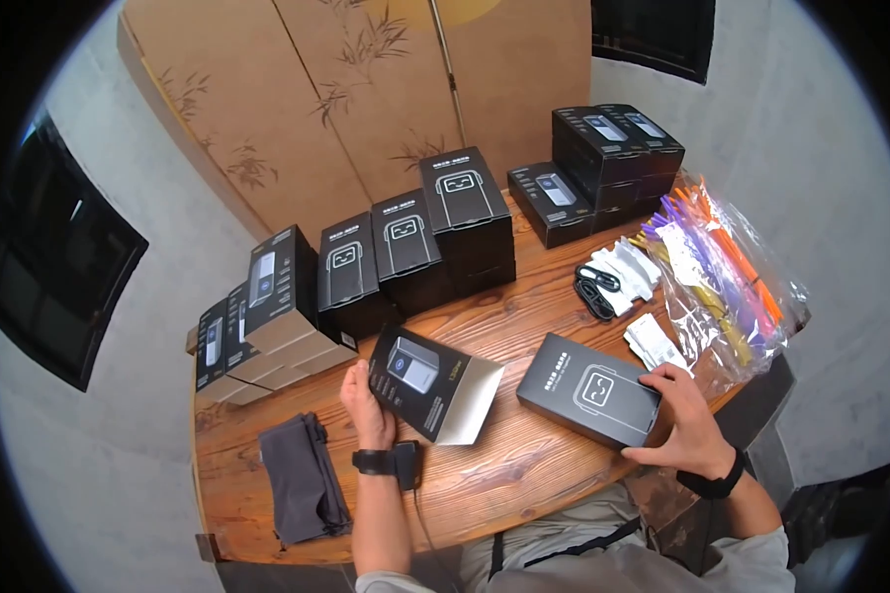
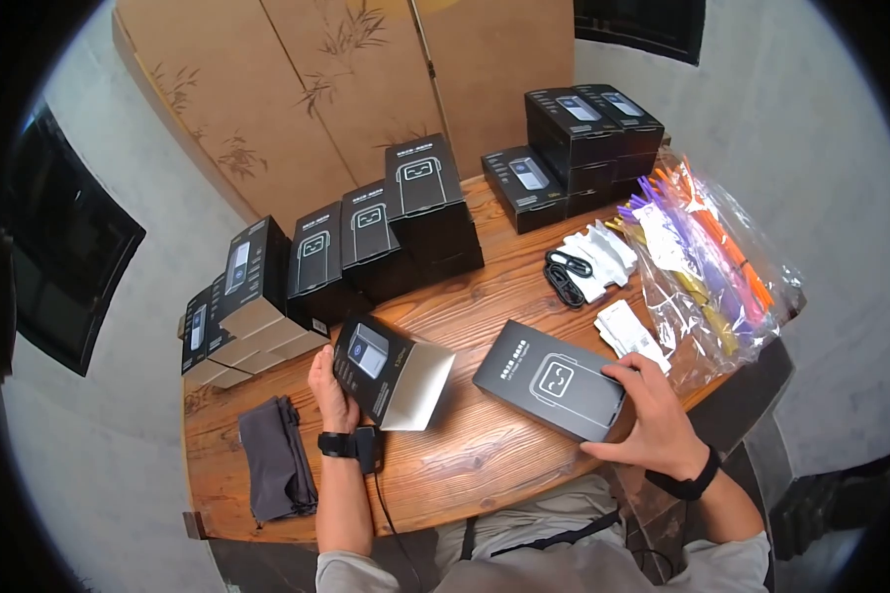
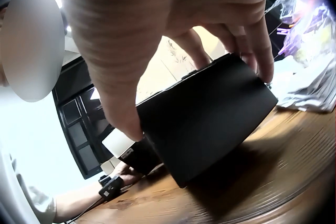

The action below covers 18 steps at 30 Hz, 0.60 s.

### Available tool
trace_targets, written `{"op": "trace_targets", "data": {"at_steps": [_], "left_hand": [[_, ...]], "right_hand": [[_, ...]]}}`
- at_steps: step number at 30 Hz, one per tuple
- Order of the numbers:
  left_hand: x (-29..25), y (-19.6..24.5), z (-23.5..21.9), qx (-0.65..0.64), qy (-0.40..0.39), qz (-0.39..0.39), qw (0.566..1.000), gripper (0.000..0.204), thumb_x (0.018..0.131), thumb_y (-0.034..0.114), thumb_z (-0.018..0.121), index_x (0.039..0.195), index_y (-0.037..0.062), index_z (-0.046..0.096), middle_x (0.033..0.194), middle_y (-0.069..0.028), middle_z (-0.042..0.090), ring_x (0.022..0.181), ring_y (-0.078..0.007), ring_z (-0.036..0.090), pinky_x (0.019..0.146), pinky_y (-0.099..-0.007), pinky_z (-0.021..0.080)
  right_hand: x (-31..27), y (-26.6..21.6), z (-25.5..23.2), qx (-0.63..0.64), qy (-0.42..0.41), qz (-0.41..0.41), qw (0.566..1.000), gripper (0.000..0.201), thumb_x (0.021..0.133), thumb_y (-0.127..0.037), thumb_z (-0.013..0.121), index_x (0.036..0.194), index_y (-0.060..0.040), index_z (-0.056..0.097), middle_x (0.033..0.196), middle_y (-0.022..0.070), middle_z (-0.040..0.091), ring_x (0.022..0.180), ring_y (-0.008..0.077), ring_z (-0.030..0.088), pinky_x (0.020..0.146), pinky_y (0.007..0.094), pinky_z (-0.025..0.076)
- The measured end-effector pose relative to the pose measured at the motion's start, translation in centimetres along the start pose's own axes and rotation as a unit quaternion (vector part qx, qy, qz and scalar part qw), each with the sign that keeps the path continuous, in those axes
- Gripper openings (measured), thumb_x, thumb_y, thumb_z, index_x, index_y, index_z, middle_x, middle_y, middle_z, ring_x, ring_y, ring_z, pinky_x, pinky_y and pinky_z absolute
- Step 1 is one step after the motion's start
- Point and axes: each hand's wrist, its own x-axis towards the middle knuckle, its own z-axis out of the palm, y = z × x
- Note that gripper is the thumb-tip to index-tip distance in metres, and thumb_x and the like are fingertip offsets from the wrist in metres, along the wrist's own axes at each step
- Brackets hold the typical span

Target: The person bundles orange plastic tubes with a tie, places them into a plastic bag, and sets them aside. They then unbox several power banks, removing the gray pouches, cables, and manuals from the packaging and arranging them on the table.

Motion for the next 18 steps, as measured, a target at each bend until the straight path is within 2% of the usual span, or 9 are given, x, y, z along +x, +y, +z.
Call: {"op": "trace_targets", "data": {"at_steps": [4,5,8,12,15,18], "left_hand": [[-0.7,1.5,0.9,0.015,0.018,-0.031,0.999,0.019,0.099,0.021,0.059,0.084,0.0098,0.056,0.078,0.0018,0.061,0.069,-0.0067,0.057,0.064,-0.0214,0.047],[-0.2,1.0,0.0,0.020,0.010,-0.016,1.000,0.018,0.098,0.023,0.059,0.087,0.0101,0.058,0.080,0.0019,0.062,0.070,-0.0069,0.058,0.064,-0.0211,0.048],[-0.4,1.4,0.4,0.052,0.012,0.001,0.999,0.016,0.099,0.024,0.059,0.090,0.0103,0.059,0.079,0.0038,0.059,0.068,-0.0054,0.056,0.063,-0.0202,0.047],[-0.1,1.1,-0.2,0.027,-0.044,-0.030,0.998,0.016,0.099,0.021,0.059,0.086,0.0110,0.056,0.076,0.0047,0.058,0.064,-0.0028,0.054,0.057,-0.0183,0.045],[-0.3,1.2,0.0,0.009,-0.051,-0.038,0.998,0.016,0.099,0.020,0.059,0.086,0.0095,0.056,0.077,0.0035,0.060,0.064,-0.0032,0.055,0.058,-0.0184,0.046],[-0.5,1.2,0.1,0.003,-0.071,-0.030,0.997,0.015,0.098,0.019,0.060,0.088,0.0078,0.058,0.078,0.0021,0.062,0.064,-0.0037,0.057,0.059,-0.0184,0.047]], "right_hand": [[1.2,-0.9,2.6,-0.006,-0.004,0.003,1.000,0.087,0.056,-0.033,0.091,0.126,-0.0004,0.051,0.118,0.0186,0.047,0.107,0.0351,0.052,0.092,0.0418,0.046],[1.4,-1.3,3.1,-0.010,-0.013,0.007,1.000,0.087,0.056,-0.034,0.091,0.128,-0.0011,0.052,0.118,0.0176,0.046,0.109,0.0343,0.052,0.095,0.0399,0.045],[2.2,-2.4,4.7,0.024,-0.037,0.004,0.999,0.088,0.058,-0.037,0.091,0.128,-0.0013,0.051,0.118,0.0190,0.046,0.105,0.0342,0.053,0.090,0.0400,0.047],[3.5,-3.5,5.2,0.040,-0.062,-0.029,0.997,0.078,0.063,-0.038,0.088,0.124,-0.0009,0.056,0.114,0.0179,0.052,0.103,0.0334,0.055,0.088,0.0403,0.048],[5.5,-4.8,5.0,0.062,-0.029,-0.107,0.992,0.071,0.068,-0.038,0.085,0.121,-0.0001,0.057,0.109,0.0167,0.059,0.100,0.0324,0.057,0.086,0.0399,0.049],[6.9,-7.2,5.1,0.083,-0.045,-0.114,0.989,0.070,0.072,-0.036,0.083,0.125,0.0006,0.055,0.102,0.0141,0.063,0.093,0.0313,0.060,0.081,0.0384,0.050]]}}
